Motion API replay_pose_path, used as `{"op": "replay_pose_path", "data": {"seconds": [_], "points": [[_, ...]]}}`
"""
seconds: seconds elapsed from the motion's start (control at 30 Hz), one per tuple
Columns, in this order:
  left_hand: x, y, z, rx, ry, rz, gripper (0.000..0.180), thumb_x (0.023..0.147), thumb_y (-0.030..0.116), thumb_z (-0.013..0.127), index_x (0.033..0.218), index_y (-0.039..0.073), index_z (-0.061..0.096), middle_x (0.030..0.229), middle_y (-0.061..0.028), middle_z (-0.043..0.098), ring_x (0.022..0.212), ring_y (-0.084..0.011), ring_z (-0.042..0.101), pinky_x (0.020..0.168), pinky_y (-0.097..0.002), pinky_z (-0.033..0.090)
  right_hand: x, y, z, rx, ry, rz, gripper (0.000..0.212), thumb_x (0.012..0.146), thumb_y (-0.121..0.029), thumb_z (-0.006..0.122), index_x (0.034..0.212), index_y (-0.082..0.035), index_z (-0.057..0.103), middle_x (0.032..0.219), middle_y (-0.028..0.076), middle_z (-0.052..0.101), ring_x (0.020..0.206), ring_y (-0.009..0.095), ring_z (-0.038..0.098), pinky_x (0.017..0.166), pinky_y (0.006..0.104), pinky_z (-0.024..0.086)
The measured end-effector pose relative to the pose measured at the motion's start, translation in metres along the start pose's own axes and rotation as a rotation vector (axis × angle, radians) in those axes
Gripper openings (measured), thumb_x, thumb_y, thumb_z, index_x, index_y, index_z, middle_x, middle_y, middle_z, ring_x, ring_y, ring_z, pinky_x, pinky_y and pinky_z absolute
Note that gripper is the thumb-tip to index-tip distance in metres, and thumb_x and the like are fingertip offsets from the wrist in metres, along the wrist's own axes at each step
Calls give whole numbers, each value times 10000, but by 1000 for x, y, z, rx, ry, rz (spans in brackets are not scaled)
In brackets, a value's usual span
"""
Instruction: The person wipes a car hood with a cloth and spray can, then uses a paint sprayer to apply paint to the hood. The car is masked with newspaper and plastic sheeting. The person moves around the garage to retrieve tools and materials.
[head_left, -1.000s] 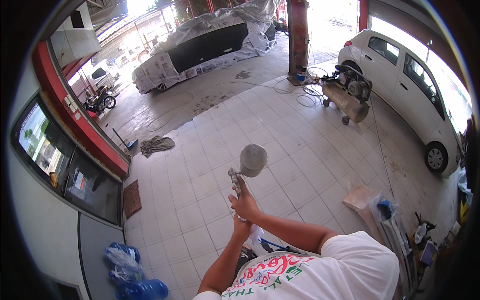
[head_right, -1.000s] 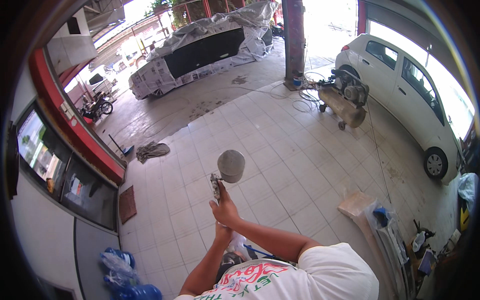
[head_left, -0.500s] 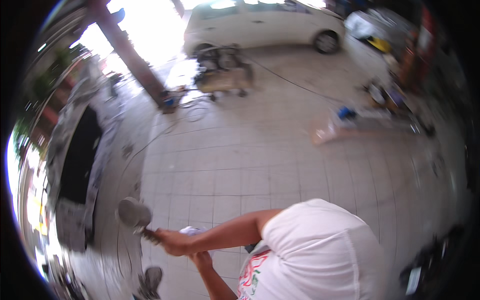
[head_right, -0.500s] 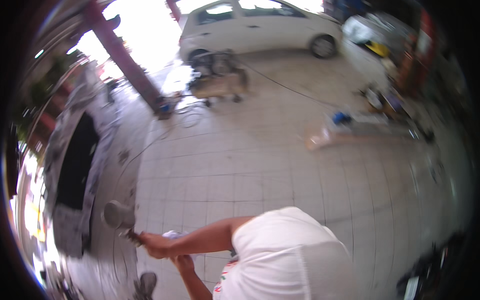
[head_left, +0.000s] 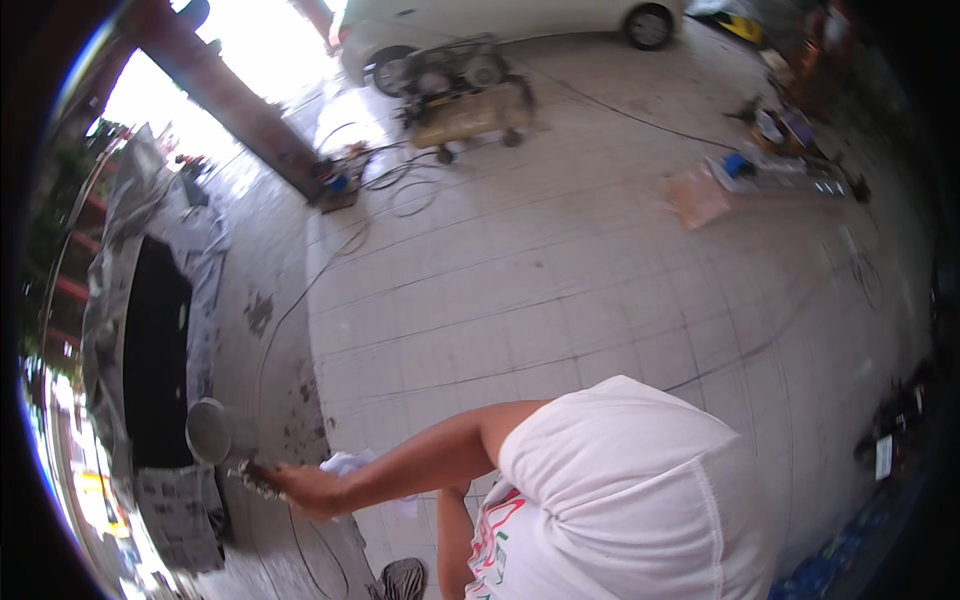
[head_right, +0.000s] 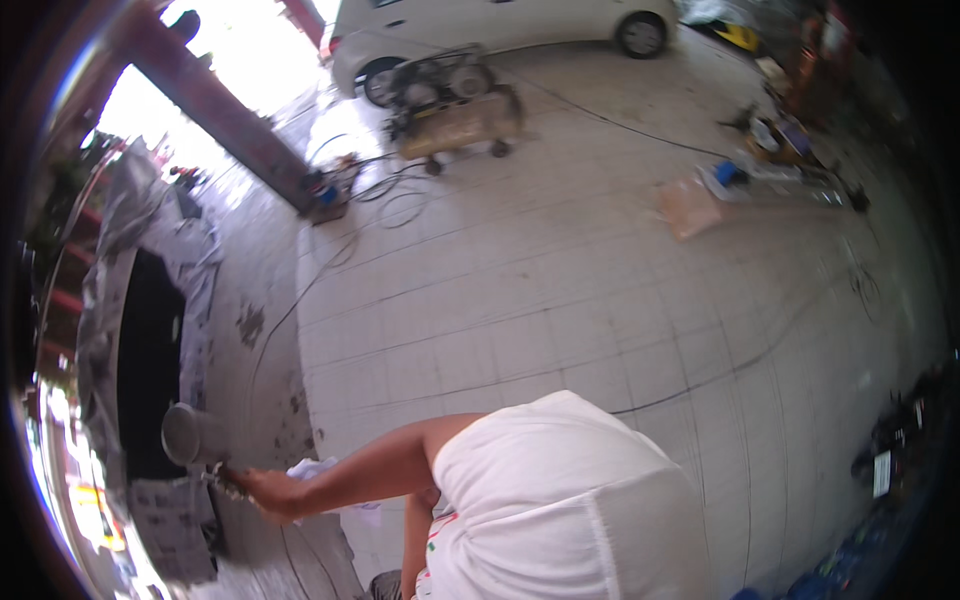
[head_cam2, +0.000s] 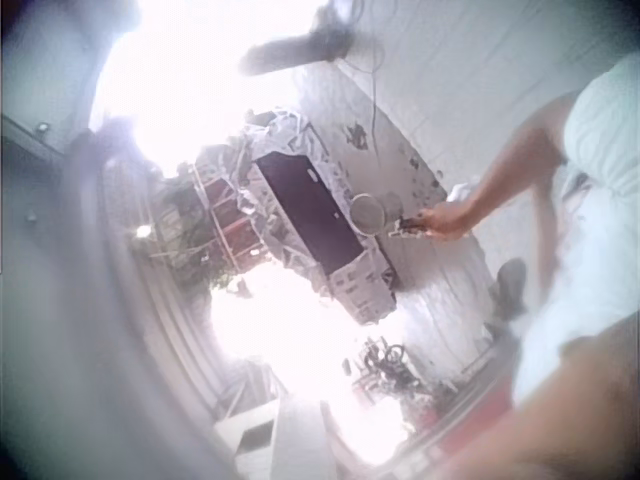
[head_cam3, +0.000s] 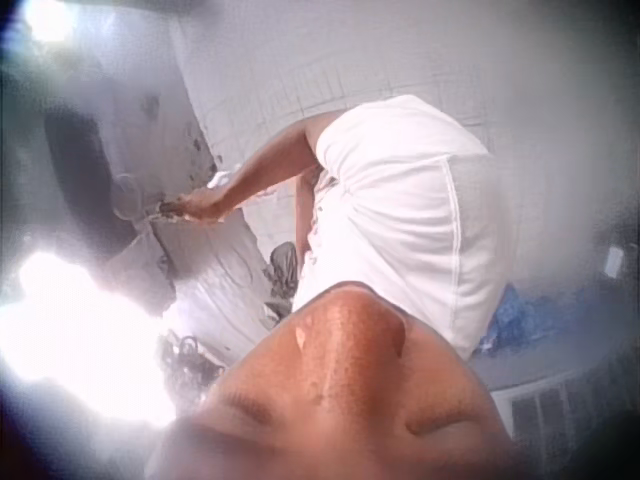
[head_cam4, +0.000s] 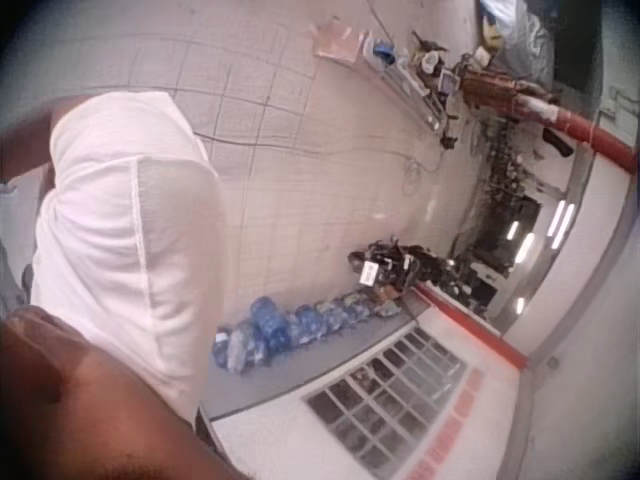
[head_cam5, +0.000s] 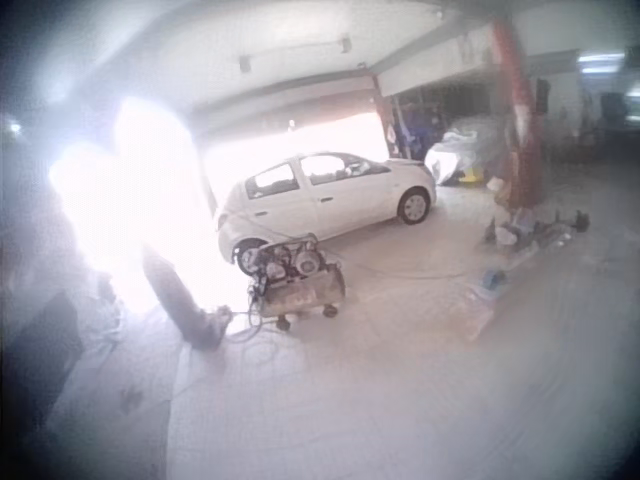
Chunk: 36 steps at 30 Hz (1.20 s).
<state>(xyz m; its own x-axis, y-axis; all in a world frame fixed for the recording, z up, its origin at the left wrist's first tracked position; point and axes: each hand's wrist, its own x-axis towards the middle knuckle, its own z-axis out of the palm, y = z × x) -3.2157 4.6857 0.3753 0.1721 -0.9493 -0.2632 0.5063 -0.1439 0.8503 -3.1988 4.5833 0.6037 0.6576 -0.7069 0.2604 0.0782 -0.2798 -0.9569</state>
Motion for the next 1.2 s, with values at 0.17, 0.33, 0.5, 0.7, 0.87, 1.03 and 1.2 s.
{"op": "replay_pose_path", "data": {"seconds": [0.17, 0.33, 0.5, 0.7, 0.87, 1.03, 1.2], "points": [[147, 158, -177, -11, 452, 378, 501, 919, 123, 738, 1373, 12, 557, 1347, -176, 633, 1239, -347, 620, 1079, -480, 469, 162, 34, 81, 20, -81, -29, 816, 938, -17, 489, 1641, -343, 234, 1230, 275, 560, 1053, 491, 648, 885, 551, 515], [231, 320, -386, 889, 873, 1108, 455, 946, 135, 724, 1359, 16, 574, 1337, -192, 648, 1236, -376, 629, 1061, -491, 484, 320, 111, 171, -8, -47, -82, 807, 961, -35, 535, 1655, -320, 238, 1194, 255, 581, 1010, 456, 646, 857, 529, 519], [323, 406, -503, 1356, 827, 986, 309, 952, 111, 701, 1243, 21, 651, 1222, -187, 703, 1116, -413, 680, 915, -481, 541, 477, 154, 228, -38, -64, 9, 785, 975, -3, 561, 1655, -265, 270, 1285, 225, 618, 1053, 419, 666, 915, 482, 522], [470, 376, -588, 1182, 763, 297, 342, 885, 124, 745, 1215, 114, 656, 999, -214, 734, 955, -411, 728, 836, -455, 557, 667, 208, 244, 164, 146, -28, 636, 1012, -58, 507, 1617, -195, 367, 1103, 245, 673, 937, 432, 664, 865, 441, 528], [624, 392, -647, 1035, 709, 249, 391, 854, 100, 775, 1217, 144, 638, 1023, -216, 734, 970, -426, 718, 839, -460, 556, 843, 260, 215, -17, 330, -140, 612, 997, -37, 536, 1586, -89, 378, 1211, 231, 702, 999, 410, 706, 845, 441, 547], [775, 474, -697, 1080, 702, 116, 378, 874, 120, 763, 1225, 170, 633, 1008, -219, 735, 979, -432, 714, 826, -477, 553, 988, 310, 196, -53, 337, -128, 622, 978, -53, 590, 1569, -60, 396, 1096, 135, 737, 790, 211, 691, 711, 349, 552], [867, 514, -708, 1204, 607, 5, 301, 887, 132, 736, 1165, 168, 628, 984, -223, 735, 965, -458, 701, 801, -517, 547, 1077, 350, 189, -73, 384, -88, 640, 972, -40, 580, 1582, -96, 394, 1092, 107, 727, 802, 185, 679, 727, 346, 553]]}}
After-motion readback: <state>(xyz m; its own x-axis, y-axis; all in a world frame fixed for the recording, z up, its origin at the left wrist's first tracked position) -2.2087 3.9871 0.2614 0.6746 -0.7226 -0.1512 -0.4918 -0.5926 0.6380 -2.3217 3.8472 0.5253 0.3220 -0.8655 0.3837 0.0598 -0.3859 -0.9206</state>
